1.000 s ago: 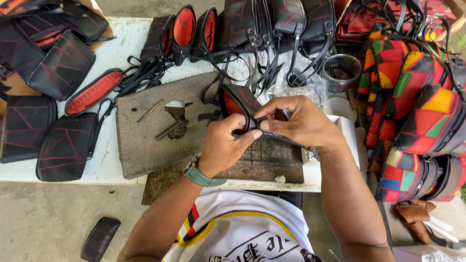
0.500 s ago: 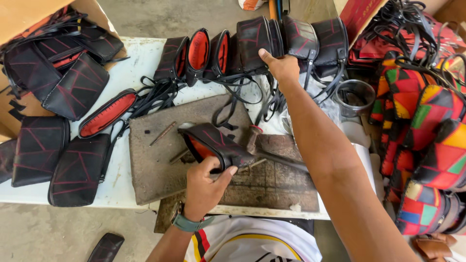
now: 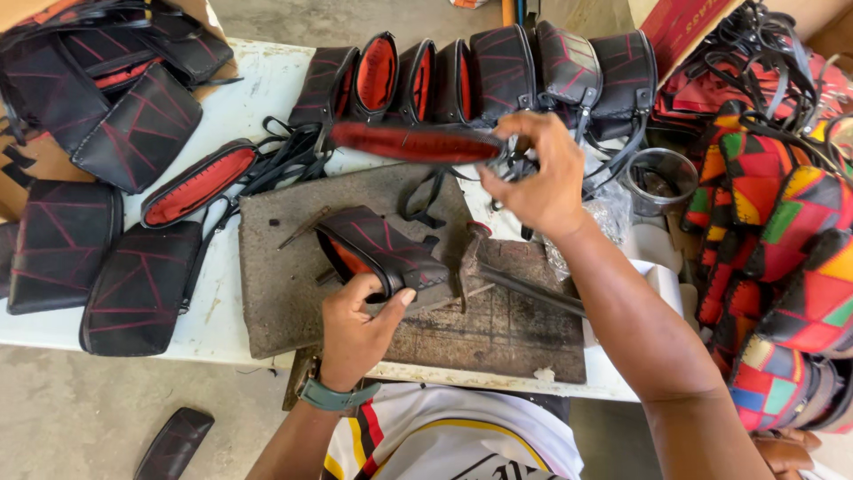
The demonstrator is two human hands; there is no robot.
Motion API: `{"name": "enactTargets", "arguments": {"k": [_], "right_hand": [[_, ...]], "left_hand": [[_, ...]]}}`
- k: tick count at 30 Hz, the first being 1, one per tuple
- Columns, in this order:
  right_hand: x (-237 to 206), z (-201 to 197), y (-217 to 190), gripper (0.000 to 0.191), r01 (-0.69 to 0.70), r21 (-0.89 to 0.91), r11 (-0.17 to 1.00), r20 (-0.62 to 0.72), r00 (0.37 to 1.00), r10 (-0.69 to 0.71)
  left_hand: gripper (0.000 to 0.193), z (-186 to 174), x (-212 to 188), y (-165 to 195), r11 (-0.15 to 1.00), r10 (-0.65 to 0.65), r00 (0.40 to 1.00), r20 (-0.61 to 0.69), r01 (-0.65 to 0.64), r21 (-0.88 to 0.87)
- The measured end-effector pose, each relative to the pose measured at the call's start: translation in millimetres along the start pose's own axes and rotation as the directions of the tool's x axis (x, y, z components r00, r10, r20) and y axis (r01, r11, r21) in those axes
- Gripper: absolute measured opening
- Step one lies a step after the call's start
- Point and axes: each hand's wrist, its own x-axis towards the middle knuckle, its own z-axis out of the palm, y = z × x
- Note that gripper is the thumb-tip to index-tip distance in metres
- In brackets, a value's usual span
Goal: The person attaches metal hardware to small leather bags at a workbench. They pick a bag, fit a metal D-ring and strap to its edge, hammer rivets to secure the hardware, mark a spot with a pen, and place the finished bag with a pile of completed bags on the table.
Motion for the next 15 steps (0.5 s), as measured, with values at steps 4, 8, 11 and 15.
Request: {"name": "enactTargets", "arguments": {"k": [4, 8, 11, 15], "right_hand": [[-16, -21, -33, 0.057, 0.126, 0.001, 0.992, 0.041, 0.991, -0.126], [-20, -29, -43, 0.058, 0.127, 0.031, 0.991, 0.049, 0.990, -0.129], [-24, -32, -42, 0.058, 0.120, 0.033, 0.992, 0.037, 0.992, -0.122], [-22, -21, -30, 0.052, 0.056, -0.022, 0.998, -0.012, 0.998, -0.057]], "left_hand": [[0.015, -2, -6, 2, 0.999, -0.009, 1.000, -0.006, 0.009, 0.040], [0.015, -2, -9, 3, 0.999, 0.021, 1.000, -0.005, -0.021, 0.031], [0.015, 0, -9, 2, 0.999, 0.018, 1.000, 0.000, -0.018, 0.039], [0.014, 1, -10, 2, 0.999, -0.027, 0.999, 0.017, 0.026, 0.024]]}}
